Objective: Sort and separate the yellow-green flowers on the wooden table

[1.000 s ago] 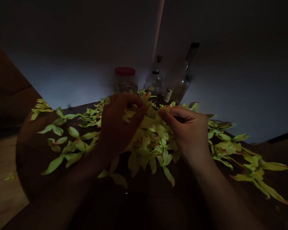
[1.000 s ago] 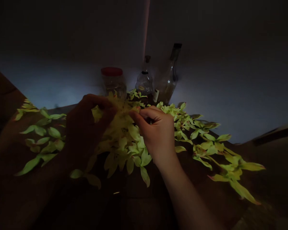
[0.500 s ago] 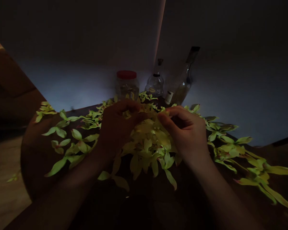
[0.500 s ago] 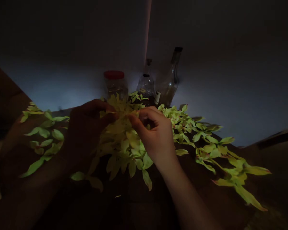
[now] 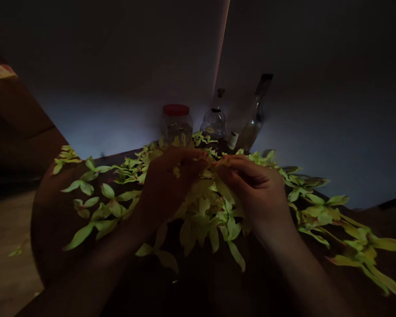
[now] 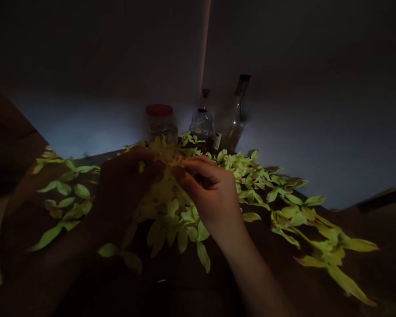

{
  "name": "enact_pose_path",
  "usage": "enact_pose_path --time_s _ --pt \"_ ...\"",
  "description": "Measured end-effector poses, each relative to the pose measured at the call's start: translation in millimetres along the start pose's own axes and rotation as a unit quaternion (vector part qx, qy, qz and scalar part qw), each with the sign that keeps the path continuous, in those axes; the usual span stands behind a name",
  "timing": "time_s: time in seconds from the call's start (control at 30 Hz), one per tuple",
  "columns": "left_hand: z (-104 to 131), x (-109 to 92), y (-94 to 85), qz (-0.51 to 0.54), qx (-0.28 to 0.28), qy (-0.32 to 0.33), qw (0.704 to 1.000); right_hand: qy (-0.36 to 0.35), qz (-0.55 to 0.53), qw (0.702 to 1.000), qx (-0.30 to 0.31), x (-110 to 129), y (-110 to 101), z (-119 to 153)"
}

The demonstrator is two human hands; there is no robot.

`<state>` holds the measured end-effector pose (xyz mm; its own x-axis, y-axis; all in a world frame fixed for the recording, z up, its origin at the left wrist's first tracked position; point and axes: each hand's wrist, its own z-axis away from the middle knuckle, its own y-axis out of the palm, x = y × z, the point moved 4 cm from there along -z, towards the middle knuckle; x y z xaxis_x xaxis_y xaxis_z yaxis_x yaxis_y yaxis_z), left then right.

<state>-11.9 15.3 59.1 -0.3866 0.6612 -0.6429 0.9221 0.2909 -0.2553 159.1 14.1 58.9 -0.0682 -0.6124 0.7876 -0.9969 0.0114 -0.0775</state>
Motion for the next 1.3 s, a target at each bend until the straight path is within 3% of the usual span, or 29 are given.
enact_pose_path --time_s 0.17,0.27,0.33,0.43,0.67,0.83,0.93,1.03,1.3 --pt "3.3 -8.5 0.4 -0.049 -0.041 0.087 0.994 -0.044 0.102 0.994 -0.021 6.2 -2.9 2.4" --pt "5.3 -17.5 2.9 -0.096 -0.009 0.155 0.983 -0.109 0.228 0.966 -0.044 15.2 -2.8 6.1" --pt "6.4 -21.8 3.8 -0.097 0.015 0.170 0.981 -0.159 0.284 0.944 -0.050 21.2 -0.4 8.8" --pt "6.4 -22.2 2.4 -0.075 0.022 0.140 0.987 -0.185 0.320 0.928 -0.047 25.8 3.9 11.1" --pt "3.9 -10.5 -5.8 -0.067 -0.009 0.050 0.996 -0.088 0.241 0.966 0.034 17.9 8.3 11.5" --pt "1.9 -9.3 -3.6 0.025 0.040 0.006 0.999 0.036 0.085 0.995 -0.025 9.9 2.1 10.2" --pt "0.5 -7.9 -0.6 0.098 0.062 -0.030 0.993 0.111 -0.027 0.993 -0.038 4.6 2.7 8.5" --pt "-0.1 -4.6 1.6 0.141 0.067 -0.064 0.986 0.138 -0.086 0.986 -0.027 1.7 4.9 7.2" --pt "-2.8 6.1 1.7 0.168 0.074 -0.107 0.977 0.160 -0.099 0.981 -0.035 -0.4 6.0 6.7"
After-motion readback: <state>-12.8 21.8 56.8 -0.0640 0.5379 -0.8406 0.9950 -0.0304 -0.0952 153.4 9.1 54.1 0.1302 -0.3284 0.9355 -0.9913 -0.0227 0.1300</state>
